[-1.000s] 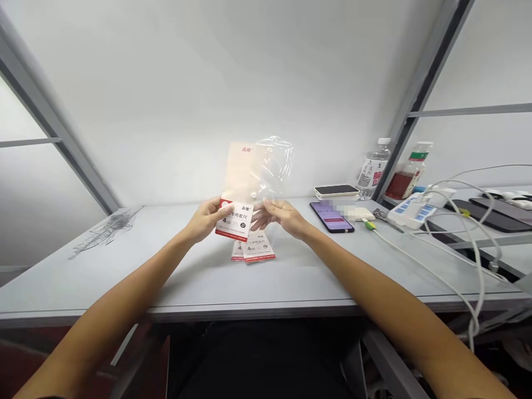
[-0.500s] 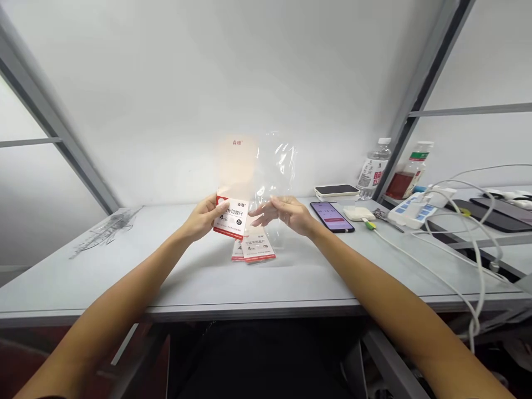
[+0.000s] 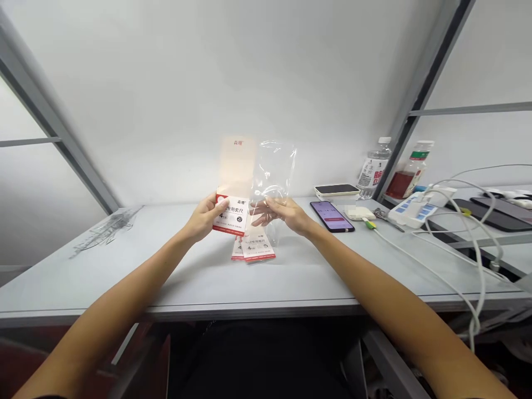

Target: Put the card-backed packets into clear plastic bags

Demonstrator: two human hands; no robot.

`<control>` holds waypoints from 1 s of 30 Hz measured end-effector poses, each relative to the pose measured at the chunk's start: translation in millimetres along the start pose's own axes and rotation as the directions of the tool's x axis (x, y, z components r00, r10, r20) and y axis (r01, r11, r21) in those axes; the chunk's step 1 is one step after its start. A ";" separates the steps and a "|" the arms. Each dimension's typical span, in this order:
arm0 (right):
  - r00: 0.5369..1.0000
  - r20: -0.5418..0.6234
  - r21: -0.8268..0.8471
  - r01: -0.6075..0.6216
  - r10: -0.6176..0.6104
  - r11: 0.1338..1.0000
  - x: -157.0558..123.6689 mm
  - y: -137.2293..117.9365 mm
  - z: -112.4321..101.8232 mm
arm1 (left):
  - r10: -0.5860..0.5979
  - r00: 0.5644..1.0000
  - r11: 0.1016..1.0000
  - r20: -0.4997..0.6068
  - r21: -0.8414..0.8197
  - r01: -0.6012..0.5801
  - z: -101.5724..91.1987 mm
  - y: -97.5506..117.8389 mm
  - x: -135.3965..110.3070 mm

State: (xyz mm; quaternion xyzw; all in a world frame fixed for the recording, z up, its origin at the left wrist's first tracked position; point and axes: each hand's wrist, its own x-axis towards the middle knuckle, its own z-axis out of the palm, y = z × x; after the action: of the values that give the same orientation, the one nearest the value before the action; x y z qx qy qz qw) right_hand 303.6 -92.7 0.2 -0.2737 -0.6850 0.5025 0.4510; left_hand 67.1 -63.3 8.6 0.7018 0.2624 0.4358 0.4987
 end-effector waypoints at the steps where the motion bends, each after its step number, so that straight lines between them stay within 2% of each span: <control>1: 1.000 -0.007 -0.009 -0.007 0.007 1.000 0.0 0.0 0.6 | 0.000 1.000 1.000 -0.013 0.007 0.000 -0.3 -0.9 0.4; 10: 0.996 -0.073 0.006 -0.046 0.047 0.999 -0.8 -0.2 12.2 | 0.040 0.996 0.999 -0.074 -0.006 -0.040 3.3 -2.7 1.8; 15: 0.993 -0.104 0.045 -0.042 0.047 0.998 1.2 1.9 14.0 | 0.035 0.999 0.999 -0.009 -0.003 -0.035 3.8 -2.9 1.1; 21: 0.979 -0.203 0.082 0.014 0.003 0.997 2.8 -0.6 14.8 | -0.021 0.999 0.999 0.037 0.025 0.020 3.2 -3.1 -0.8; 26: 0.975 -0.215 0.090 0.085 -0.064 0.992 2.7 0.7 12.8 | -0.067 0.998 0.997 -0.020 0.034 0.068 3.2 -1.9 -1.2; 30: 0.976 -0.210 0.044 0.065 -0.054 0.997 2.1 0.9 12.9 | -0.048 0.999 0.998 0.009 0.039 0.047 3.2 -1.7 -0.7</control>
State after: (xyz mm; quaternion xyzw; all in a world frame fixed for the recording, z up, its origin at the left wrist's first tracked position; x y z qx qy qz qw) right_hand 291.1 -96.3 -1.1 -0.2928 -0.6288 0.4747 0.5419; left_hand 69.6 -64.7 6.4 0.7071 0.2848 0.4152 0.4965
